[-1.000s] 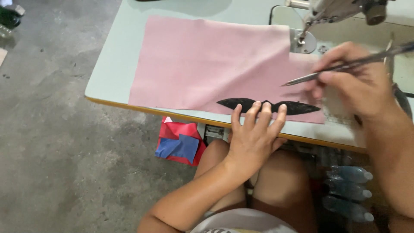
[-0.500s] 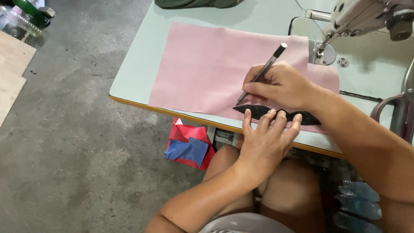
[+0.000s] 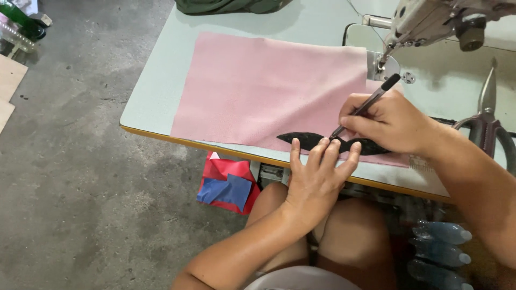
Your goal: Tracing a decorative pattern onto a piece of pink fabric using a black template and a pen on a sewing table.
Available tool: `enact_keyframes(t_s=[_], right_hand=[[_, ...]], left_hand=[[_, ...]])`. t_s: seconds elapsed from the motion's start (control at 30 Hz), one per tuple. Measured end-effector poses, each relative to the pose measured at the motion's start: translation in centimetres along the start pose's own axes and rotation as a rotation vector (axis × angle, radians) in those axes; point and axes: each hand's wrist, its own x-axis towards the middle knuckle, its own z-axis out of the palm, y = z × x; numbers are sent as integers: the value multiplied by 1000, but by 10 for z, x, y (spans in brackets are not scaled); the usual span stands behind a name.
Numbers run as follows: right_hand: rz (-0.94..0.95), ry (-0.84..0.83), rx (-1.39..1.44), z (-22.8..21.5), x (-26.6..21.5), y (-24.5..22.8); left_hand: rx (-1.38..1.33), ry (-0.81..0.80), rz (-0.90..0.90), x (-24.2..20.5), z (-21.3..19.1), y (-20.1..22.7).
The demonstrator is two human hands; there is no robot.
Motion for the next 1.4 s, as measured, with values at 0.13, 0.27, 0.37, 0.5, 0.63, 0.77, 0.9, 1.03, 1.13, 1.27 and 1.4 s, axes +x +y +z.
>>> enact_keyframes(t_s=[0.13,0.27,0.37,0.5,0.63,0.77,0.9,1.03,1.13,1.27,1.4], right_hand=[[-160,45,4,3,-3,2],[-179,81,-96,-2,-18,-1],[-98,189,7,-2,-25,6],[-159,174,18,5,-22,13],[-105,116,23,0,-28,17],[-165,172,-32,8,-26,17],[-175,187,55,6,-23,18],[-79,66,-56,-5,-36,23],[76,50,-121,-12,-52,36],[169,219,-202,-23,-94,49],[262,219,-201,-20,-93,42]], left_hand=[[-2,11,3,0,2,1],[-24,14,3,0,-1,1],[-34,53,-3,2,-1,1],[-35,26,5,1,1,0],[-16,59,-11,2,1,2],[-17,41,-10,4,-3,2],[-38,42,1,3,0,2],[-27,19,-9,3,-2,3],[-18,7,-12,4,-2,3],[-19,22,-32,4,1,5],[-18,17,-23,7,-3,6]])
